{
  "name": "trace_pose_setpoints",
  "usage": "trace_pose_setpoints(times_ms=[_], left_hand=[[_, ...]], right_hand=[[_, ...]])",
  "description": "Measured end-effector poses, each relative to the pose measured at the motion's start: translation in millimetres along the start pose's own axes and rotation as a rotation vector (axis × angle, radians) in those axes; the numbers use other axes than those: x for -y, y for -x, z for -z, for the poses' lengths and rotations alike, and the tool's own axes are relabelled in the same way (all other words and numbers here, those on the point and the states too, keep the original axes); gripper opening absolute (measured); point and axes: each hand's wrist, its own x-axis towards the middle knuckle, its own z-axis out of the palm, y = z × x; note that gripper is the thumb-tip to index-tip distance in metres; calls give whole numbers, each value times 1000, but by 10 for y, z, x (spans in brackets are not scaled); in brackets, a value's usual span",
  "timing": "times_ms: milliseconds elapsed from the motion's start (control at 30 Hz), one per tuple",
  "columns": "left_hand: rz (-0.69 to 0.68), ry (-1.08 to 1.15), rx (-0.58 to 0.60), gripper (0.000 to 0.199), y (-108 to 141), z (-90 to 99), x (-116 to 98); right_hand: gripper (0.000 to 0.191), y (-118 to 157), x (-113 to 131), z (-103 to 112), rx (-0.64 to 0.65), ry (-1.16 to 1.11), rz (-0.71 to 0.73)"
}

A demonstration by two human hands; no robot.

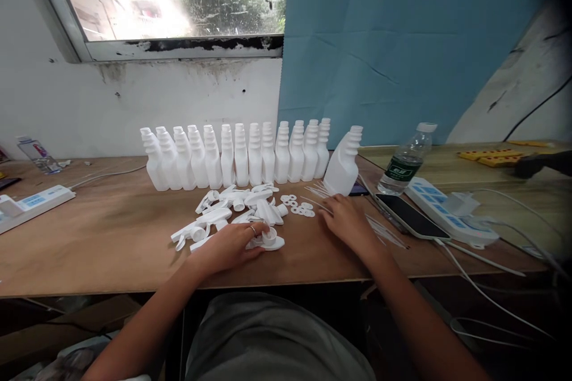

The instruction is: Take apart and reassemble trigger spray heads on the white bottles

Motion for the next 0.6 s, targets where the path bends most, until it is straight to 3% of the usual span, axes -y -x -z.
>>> trace_pose_setpoints(times_ms=[100, 367, 467, 533, 600], left_hand=[[-27, 21, -4, 33, -8, -6, 14], [-23, 12, -7, 34, -14, -31, 22], [32, 25, 11, 48, -10, -24, 7], [46, 46, 17, 55, -7, -17, 4], [41, 50, 18, 52, -6, -14, 7]], right_hand=[[23, 25, -89, -31, 99, 189, -157], [26, 9, -50, 57, 118, 210, -184], [22, 17, 4, 217, -42, 7, -249], [21, 49, 74, 337, -195, -280, -244], [23, 94, 174, 424, -259, -657, -167]])
